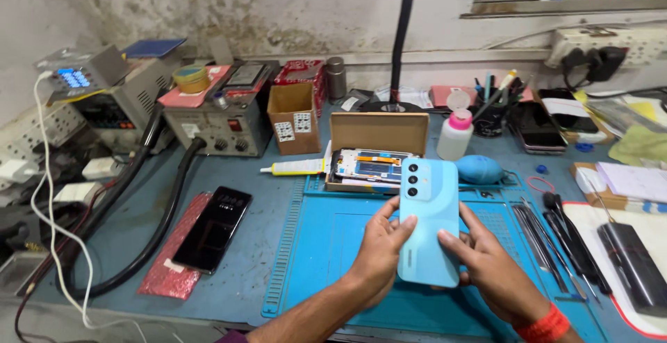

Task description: The person holds a smartphone, turns it over, and uses a thin blade to pry along the edge of the back cover. They separate the back panel from the phone body, set the panel aside, and begin working on the exposed internals with a screwdriver.

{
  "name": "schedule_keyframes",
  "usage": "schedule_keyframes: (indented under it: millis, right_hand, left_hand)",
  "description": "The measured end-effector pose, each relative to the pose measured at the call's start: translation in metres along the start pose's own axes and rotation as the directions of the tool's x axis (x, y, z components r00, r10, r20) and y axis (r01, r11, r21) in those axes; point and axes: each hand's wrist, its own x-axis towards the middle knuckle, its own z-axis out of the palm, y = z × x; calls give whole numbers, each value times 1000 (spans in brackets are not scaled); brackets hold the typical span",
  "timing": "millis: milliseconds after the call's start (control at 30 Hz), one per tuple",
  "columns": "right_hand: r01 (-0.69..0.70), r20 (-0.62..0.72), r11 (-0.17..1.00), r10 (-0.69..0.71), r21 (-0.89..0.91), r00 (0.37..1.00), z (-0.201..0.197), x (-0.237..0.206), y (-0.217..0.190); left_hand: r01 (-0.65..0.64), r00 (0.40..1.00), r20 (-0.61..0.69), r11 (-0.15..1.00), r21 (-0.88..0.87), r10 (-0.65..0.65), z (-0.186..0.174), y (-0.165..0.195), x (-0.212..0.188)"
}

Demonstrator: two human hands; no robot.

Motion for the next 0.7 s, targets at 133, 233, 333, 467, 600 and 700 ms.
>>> schedule_keyframes:
  millis: [133,233,333,467,600,700]
  right_hand:
    - [13,26,990,-10,-144,1000,-14,13,33]
    - [-63,26,994,66,-90,998,-20,23,46]
    - [-88,62,996,89,-22,994,-19,31,47]
    - [-38,71,999,39,-12,997,-14,41,34]
    - [111,15,978,-110,-179,994,-12,66,13]
    - [177,21,978,-176,-114,984,-6,91,6]
  left_hand:
    - [91,995,-35,995,44,-90,-8,-13,-6]
    - [100,994,-42,992,74,-97,-13,-21,-2]
    - [133,989,-70,989,64,-128,-17,-28,5]
    - [93,991,-109,991,91,-83,-21,-28,17]
    - [-25,997,-73,988,151,37,-31,-17,53]
    - [-110,985,-99,964,243,138,-35,-21,78]
